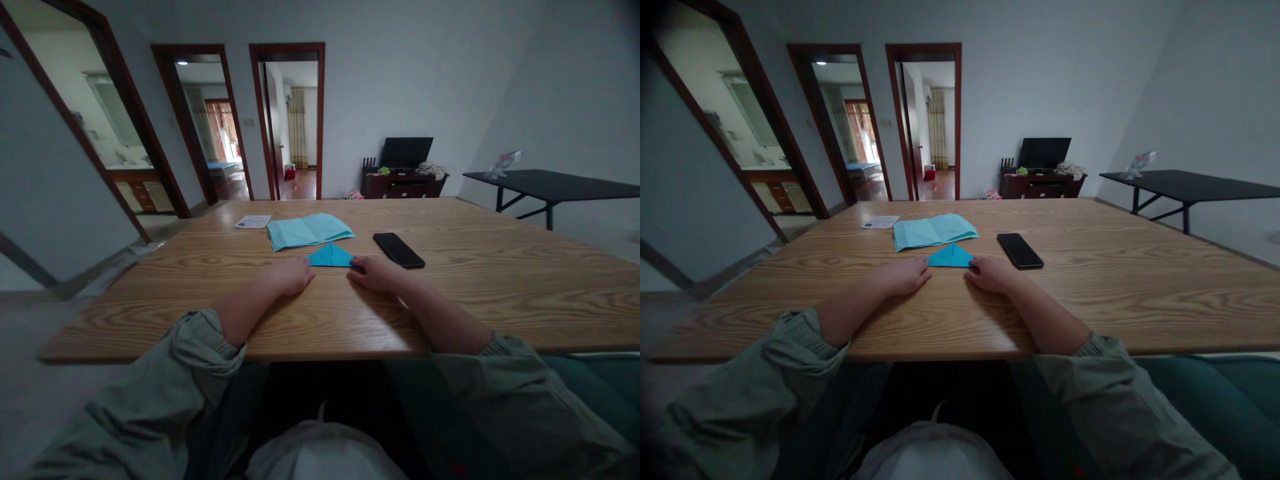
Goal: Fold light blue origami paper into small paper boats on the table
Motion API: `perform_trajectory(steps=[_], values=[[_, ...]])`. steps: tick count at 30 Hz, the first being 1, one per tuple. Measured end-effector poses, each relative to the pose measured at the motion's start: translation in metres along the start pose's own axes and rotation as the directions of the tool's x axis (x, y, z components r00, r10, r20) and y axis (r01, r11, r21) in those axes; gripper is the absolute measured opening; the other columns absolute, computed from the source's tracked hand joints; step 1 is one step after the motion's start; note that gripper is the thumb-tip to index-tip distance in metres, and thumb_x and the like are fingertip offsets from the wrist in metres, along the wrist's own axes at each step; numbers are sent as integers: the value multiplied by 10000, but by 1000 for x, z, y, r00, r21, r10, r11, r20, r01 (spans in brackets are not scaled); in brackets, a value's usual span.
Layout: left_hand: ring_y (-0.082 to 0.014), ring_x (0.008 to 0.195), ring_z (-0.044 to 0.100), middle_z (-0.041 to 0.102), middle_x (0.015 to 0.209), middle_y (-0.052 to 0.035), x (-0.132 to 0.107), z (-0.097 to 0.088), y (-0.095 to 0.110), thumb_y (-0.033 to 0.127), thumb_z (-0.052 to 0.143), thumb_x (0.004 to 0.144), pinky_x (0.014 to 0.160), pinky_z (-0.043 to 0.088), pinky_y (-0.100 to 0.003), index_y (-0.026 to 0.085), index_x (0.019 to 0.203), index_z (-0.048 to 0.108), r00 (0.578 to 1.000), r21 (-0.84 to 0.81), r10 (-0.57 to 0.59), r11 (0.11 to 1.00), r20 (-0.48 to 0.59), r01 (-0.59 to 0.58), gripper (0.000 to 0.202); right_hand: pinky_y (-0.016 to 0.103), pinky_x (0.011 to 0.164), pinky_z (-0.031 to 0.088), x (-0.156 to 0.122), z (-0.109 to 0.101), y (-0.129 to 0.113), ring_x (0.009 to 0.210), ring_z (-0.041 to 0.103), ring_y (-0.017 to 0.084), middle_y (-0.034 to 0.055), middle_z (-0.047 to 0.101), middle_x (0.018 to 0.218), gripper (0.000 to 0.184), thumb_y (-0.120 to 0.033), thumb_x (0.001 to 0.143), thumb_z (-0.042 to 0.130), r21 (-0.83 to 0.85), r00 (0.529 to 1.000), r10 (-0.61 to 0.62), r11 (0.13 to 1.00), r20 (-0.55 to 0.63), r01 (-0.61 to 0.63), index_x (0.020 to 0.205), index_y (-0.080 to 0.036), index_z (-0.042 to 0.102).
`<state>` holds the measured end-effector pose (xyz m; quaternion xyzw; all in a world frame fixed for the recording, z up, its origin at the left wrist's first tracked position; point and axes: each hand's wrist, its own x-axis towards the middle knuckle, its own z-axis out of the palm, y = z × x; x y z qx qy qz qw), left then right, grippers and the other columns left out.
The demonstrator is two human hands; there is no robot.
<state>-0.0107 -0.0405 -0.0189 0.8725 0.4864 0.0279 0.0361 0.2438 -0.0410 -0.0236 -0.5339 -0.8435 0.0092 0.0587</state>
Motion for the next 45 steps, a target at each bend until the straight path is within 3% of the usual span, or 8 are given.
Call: perform_trajectory(steps=[2,5,13,22,28,34,40,45], values=[[-302,1298,351,397,1385,-226,-4,8,6,502,296,898,1047,262,-370,27,1289,462,1000,56,10,998,-8,-10,637,367,1010,331,-3,6,-8,1235,444,305,169,477,1351,660,-602,851,360,-19,1000,-22,1000,-5,22,1280,-128,527],[-299,1348,264,310,1438,-224,-6,14,11,554,233,896,1079,209,-381,16,1354,371,1000,104,-26,994,0,25,720,407,1066,251,-4,12,-16,1313,332,327,219,376,1410,760,-627,858,299,-35,1000,-29,999,-2,29,1344,-59,433],[-268,1384,171,209,1486,-187,1,11,16,611,208,877,1106,146,-359,47,1414,275,998,28,43,999,42,-44,782,375,1114,177,3,15,-13,1376,195,291,177,251,1482,846,-680,825,324,76,996,-78,994,39,75,1418,-76,321],[-276,1392,118,136,1494,-207,13,12,5,657,223,847,1112,140,-354,-9,1423,213,998,-20,-24,999,66,25,880,394,1112,161,11,12,-10,1373,191,312,212,221,1481,888,-699,821,301,79,999,-15,997,49,11,1432,-55,284],[-281,1388,139,134,1493,-213,7,9,9,628,204,862,1115,144,-357,-27,1427,185,994,7,-69,998,80,69,865,418,1105,163,10,17,-9,1378,165,318,190,208,1492,853,-703,829,260,49,999,13,999,43,-15,1446,-115,269],[-281,1385,149,155,1489,-208,3,10,13,590,196,884,1110,152,-368,-12,1421,217,996,24,-75,997,52,74,808,457,1087,160,8,18,-13,1375,162,344,173,168,1507,785,-677,847,260,46,998,40,998,40,-42,1452,-178,268],[-308,1378,169,181,1480,-223,3,14,14,597,205,879,1096,180,-397,-14,1416,240,994,20,-107,994,15,106,814,460,1067,189,8,17,-16,1361,201,359,202,236,1482,775,-672,853,238,16,997,67,998,34,-67,1447,-177,282],[-306,1392,94,120,1502,-193,3,15,8,696,163,833,1110,127,-423,32,1446,185,995,-17,-70,997,66,72,904,467,1070,177,9,19,-14,1368,178,356,202,249,1478,770,-657,864,216,4,999,32,999,36,-32,1447,-158,280]])
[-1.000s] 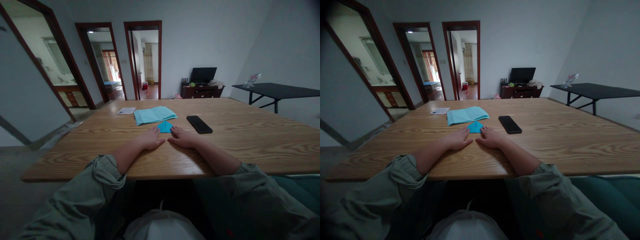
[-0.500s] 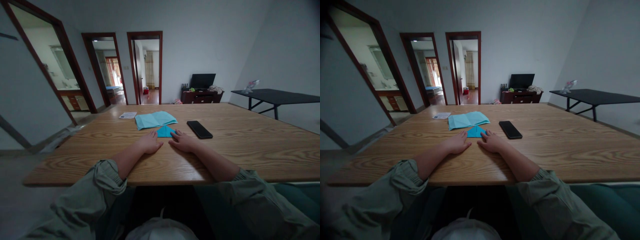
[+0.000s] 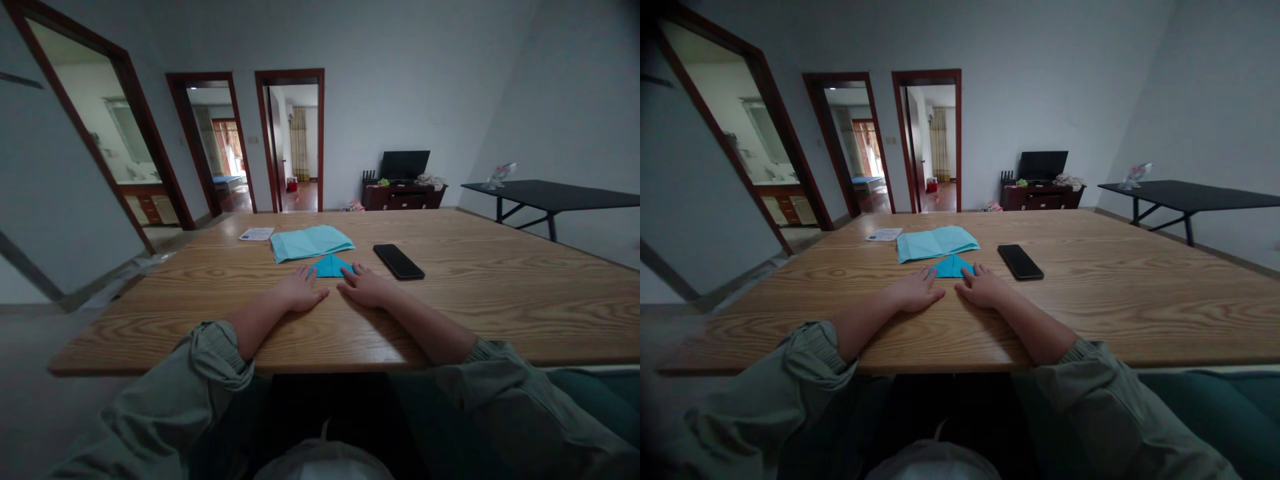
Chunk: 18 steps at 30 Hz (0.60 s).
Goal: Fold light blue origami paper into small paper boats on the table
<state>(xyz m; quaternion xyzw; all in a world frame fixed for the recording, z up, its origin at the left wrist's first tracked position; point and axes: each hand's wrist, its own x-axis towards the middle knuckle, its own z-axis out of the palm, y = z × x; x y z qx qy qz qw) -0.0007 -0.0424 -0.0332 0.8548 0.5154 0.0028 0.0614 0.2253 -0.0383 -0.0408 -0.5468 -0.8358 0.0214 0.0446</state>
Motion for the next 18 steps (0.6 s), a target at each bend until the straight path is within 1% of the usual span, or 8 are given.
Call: perform_trajectory(steps=[2,4,9,14,16,18], values=[[-299,1396,61,97,1511,-167,1,-1,-3,715,161,821,1113,104,-435,62,1454,173,999,-29,25,999,24,-24,909,468,1075,171,1,2,2,1373,154,359,197,228,1487,780,-664,861,214,3,1000,-13,1000,-1,13,1448,-154,274],[-294,1397,47,88,1514,-158,2,-1,-6,713,166,822,1114,96,-439,72,1457,166,999,-46,25,999,37,-23,902,468,1079,166,3,3,5,1376,144,357,190,214,1493,794,-676,854,218,16,1000,-20,1000,-2,20,1448,-153,276],[-296,1396,63,96,1508,-173,7,-3,-6,711,211,817,1115,107,-437,48,1449,182,999,-55,19,998,42,-16,916,482,1081,161,3,5,8,1371,164,357,189,210,1492,797,-681,849,246,34,1000,-25,999,-16,26,1447,-155,277],[-292,1394,89,117,1505,-167,8,-5,-6,685,264,828,1107,142,-440,60,1440,219,999,-109,11,994,52,-5,876,471,1082,173,2,5,8,1370,177,349,191,230,1486,783,-667,854,261,44,999,-36,998,-27,38,1444,-153,285],[-287,1389,135,158,1503,-146,7,-6,-10,668,273,840,1103,161,-425,96,1433,260,1000,-143,21,990,22,-18,824,464,1083,178,2,3,9,1370,188,339,190,251,1479,767,-654,857,284,56,998,-55,997,-40,57,1435,-151,307],[-259,1363,245,261,1485,-102,8,-8,-17,621,282,868,1089,211,-380,166,1418,313,997,-195,55,979,-57,-65,715,453,1081,192,3,0,11,1362,222,324,180,287,1468,722,-628,865,312,84,995,-75,993,-59,80,1414,-161,355]])
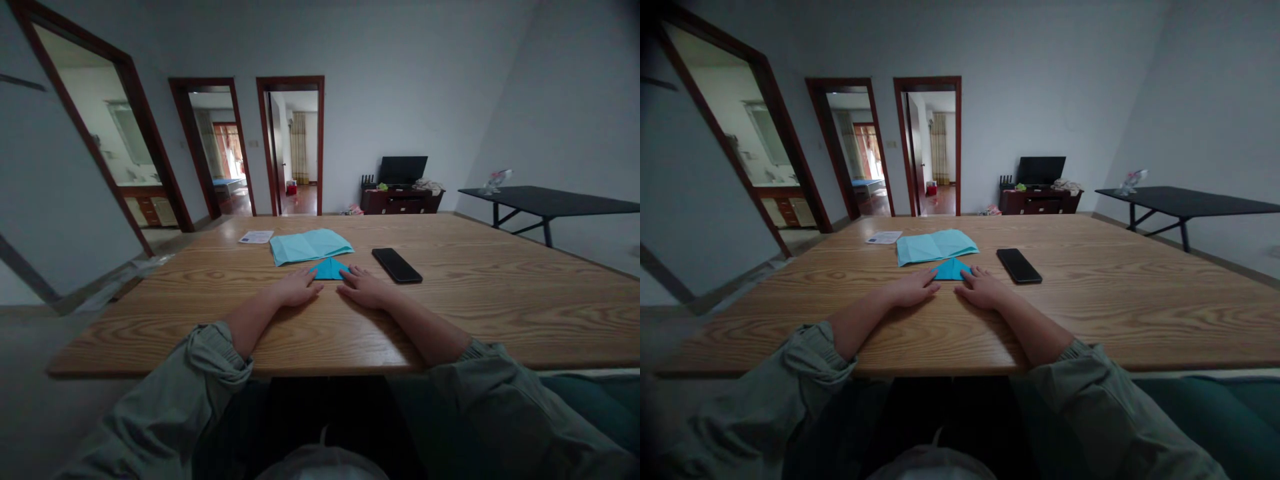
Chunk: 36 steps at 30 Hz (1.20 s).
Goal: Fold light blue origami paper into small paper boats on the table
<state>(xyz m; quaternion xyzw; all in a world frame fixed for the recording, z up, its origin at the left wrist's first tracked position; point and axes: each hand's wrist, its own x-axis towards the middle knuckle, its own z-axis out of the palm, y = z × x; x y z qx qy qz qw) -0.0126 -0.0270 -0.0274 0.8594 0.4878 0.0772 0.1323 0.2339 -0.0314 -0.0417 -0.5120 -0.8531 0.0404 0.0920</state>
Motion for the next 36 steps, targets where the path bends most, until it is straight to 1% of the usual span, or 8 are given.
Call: perform_trajectory(steps=[4,7,10,15,20,29,33,36], values=[[-229,1184,497,529,1311,-86,3,-6,-19,538,404,864,982,363,-313,209,1375,400,983,-62,-28,998,-184,17,607,403,1050,274,0,-6,3,1293,370,288,153,414,1403,618,-576,876,358,111,999,-3,994,-51,9,1338,-179,465],[-232,1074,564,602,1210,-80,7,-6,-30,482,570,775,925,410,-303,202,1292,506,971,-37,-37,999,-237,29,592,366,976,367,-2,-10,3,1166,507,260,121,530,1305,576,-548,865,415,209,996,4,978,-86,14,1328,-209,465],[-209,1007,590,625,1166,-51,12,-3,-32,419,600,753,883,438,-282,212,1205,578,965,-74,11,997,-261,-31,498,362,922,411,-3,-12,1,1095,556,257,105,575,1250,625,-530,827,504,266,995,38,964,-94,-12,1371,-241,399],[-173,903,616,649,1063,-39,15,-1,-29,307,630,709,800,479,-263,194,1124,602,979,-297,12,952,-202,-73,430,365,921,419,-2,-13,1,1096,560,248,103,560,1264,655,-510,811,539,341,989,107,938,-100,-67,1388,-259,360],[-175,925,606,646,1026,-61,15,-1,-28,244,653,655,816,479,-273,148,1097,577,991,-488,62,865,-123,-115,459,372,935,415,-1,-13,1,1108,558,243,121,565,1253,661,-472,809,555,373,983,142,924,-119,-88,1390,-232,351],[-168,810,587,635,905,-35,11,-3,-20,301,645,656,729,471,-274,166,1106,584,993,-408,89,906,-74,-112,474,384,967,393,-1,-10,3,1156,520,261,120,509,1326,766,-453,713,658,341,992,66,940,-106,-26,1381,-220,364],[-187,885,579,626,1035,-55,8,-5,-17,344,652,666,795,449,-288,180,1142,575,988,-309,96,942,-121,-130,509,396,976,378,-3,-13,-2,1160,514,273,112,506,1326,811,-410,696,679,345,993,53,939,-103,-14,1409,-251,326],[-184,895,572,599,1093,-69,6,-7,-14,359,665,660,801,446,-282,184,1265,487,986,-298,87,946,-141,-126,655,390,966,386,-4,-15,-5,1168,502,266,100,504,1317,842,-357,682,685,374,985,26,927,-172,41,1423,-268,295]])
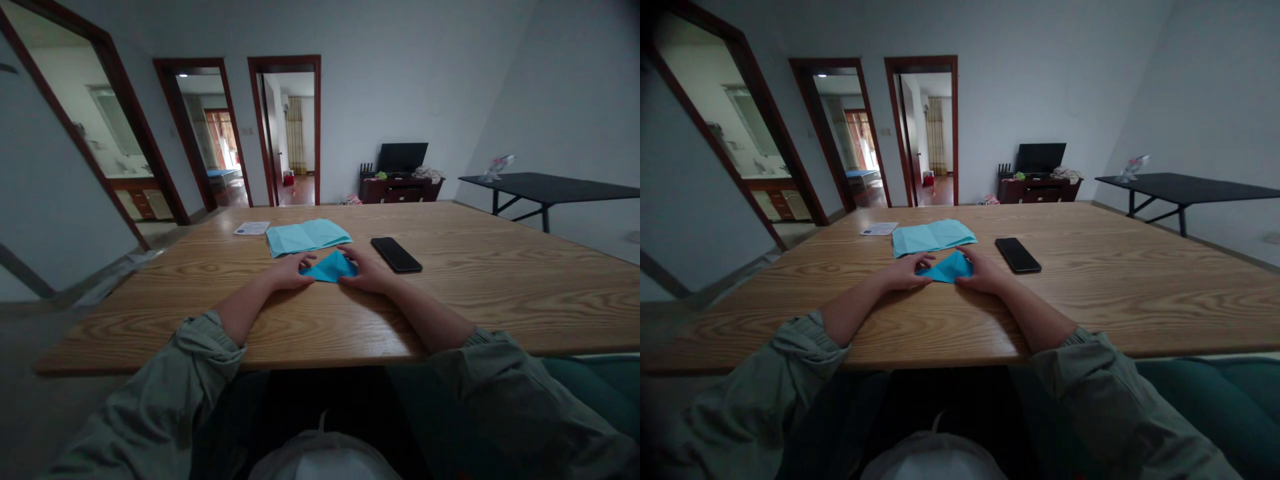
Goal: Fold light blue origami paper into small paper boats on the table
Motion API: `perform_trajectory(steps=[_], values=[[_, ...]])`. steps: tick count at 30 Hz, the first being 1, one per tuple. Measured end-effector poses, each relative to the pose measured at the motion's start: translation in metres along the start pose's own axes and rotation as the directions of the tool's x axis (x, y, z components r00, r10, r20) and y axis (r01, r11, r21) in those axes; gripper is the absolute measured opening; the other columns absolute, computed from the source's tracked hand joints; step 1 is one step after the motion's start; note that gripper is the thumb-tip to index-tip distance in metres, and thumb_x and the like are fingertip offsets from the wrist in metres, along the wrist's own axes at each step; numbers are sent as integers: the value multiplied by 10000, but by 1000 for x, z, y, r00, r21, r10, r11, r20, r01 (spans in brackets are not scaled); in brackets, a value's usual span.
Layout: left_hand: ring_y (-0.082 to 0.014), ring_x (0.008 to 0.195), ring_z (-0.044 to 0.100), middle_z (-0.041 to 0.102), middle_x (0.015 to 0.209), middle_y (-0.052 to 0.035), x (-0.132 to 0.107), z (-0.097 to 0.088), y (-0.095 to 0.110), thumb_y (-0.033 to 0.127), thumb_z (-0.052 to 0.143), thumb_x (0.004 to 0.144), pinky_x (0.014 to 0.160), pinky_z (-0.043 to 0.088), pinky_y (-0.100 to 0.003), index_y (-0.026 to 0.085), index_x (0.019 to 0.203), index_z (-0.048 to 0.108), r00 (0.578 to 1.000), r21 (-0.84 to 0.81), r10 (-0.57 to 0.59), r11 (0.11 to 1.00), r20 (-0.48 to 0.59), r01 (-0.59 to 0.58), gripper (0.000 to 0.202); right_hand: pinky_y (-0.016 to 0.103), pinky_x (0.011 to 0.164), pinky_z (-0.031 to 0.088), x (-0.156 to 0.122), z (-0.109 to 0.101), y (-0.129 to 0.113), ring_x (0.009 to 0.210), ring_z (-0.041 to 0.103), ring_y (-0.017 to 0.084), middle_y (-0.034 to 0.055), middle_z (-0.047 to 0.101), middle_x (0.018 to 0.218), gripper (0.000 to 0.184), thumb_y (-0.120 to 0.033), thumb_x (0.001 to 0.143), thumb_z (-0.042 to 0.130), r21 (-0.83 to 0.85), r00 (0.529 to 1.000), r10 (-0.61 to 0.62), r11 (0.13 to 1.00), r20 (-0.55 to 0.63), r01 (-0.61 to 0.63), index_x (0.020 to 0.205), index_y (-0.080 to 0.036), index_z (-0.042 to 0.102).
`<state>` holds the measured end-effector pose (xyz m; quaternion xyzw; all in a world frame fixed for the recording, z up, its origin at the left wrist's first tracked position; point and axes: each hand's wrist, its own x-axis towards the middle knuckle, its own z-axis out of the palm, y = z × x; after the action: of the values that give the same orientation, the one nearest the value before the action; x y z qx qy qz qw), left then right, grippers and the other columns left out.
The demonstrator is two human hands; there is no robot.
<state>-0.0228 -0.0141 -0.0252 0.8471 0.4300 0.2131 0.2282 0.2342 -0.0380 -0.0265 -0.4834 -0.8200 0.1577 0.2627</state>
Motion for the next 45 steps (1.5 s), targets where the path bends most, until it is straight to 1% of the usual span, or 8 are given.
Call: perform_trajectory(steps=[5,12,16,19,24,29,38,45], values=[[-175,838,560,585,1006,-42,-1,-1,1,416,682,648,767,440,-277,201,1374,364,999,53,-11,999,-34,13,821,377,914,426,1,-1,-2,1077,540,245,89,515,1270,846,-286,677,659,41,981,-122,991,-151,130,1430,-264,273],[-155,770,548,577,1037,-44,1,1,-3,395,679,653,724,442,-268,222,1318,463,998,35,53,998,-38,-51,720,340,821,463,1,-5,0,824,594,184,13,630,917,752,-262,732,602,15,970,-63,998,-236,68,1420,-260,301],[-149,766,533,573,1094,-54,1,-4,-4,413,670,662,731,450,-275,207,1222,550,999,-7,28,1000,-43,-29,608,310,771,460,1,-9,-1,813,586,185,18,654,883,334,-248,739,573,-15,969,-102,995,-224,101,1065,-207,636],[-165,809,545,571,1130,-71,0,-9,-5,457,633,697,736,460,-288,176,1199,548,998,-99,-22,995,-55,17,581,293,729,450,-1,-12,-3,756,574,174,15,649,809,192,-207,708,565,-34,966,-105,994,-237,100,874,-176,656],[-186,875,574,611,1026,-70,-1,-13,-7,462,617,704,762,460,-297,144,1155,542,999,-273,-12,962,-29,4,558,282,732,438,-3,-14,-5,762,566,166,13,646,823,209,-154,665,552,-40,963,-97,995,-253,90,852,-180,640],[-175,826,591,629,993,-68,1,-13,-14,505,554,754,650,461,-263,159,1122,570,1000,-395,-17,919,8,19,506,281,735,438,-3,-15,-7,756,564,164,14,648,824,195,-162,666,551,-43,965,-105,994,-241,97,838,-178,640],[-162,716,596,660,856,-73,2,-9,-22,423,669,686,668,485,-292,100,1042,625,996,-322,-67,943,50,80,483,279,736,444,-4,-13,-3,772,572,169,17,648,824,184,-165,683,553,-51,972,-98,995,-215,89,844,-184,639],[-176,779,603,663,871,-57,0,-10,-22,415,653,688,704,474,-281,128,1033,638,998,-198,-25,980,57,36,449,289,745,446,-2,-12,1,785,577,177,14,644,820,193,-172,688,552,-31,977,-91,996,-193,86,859,-192,640]])
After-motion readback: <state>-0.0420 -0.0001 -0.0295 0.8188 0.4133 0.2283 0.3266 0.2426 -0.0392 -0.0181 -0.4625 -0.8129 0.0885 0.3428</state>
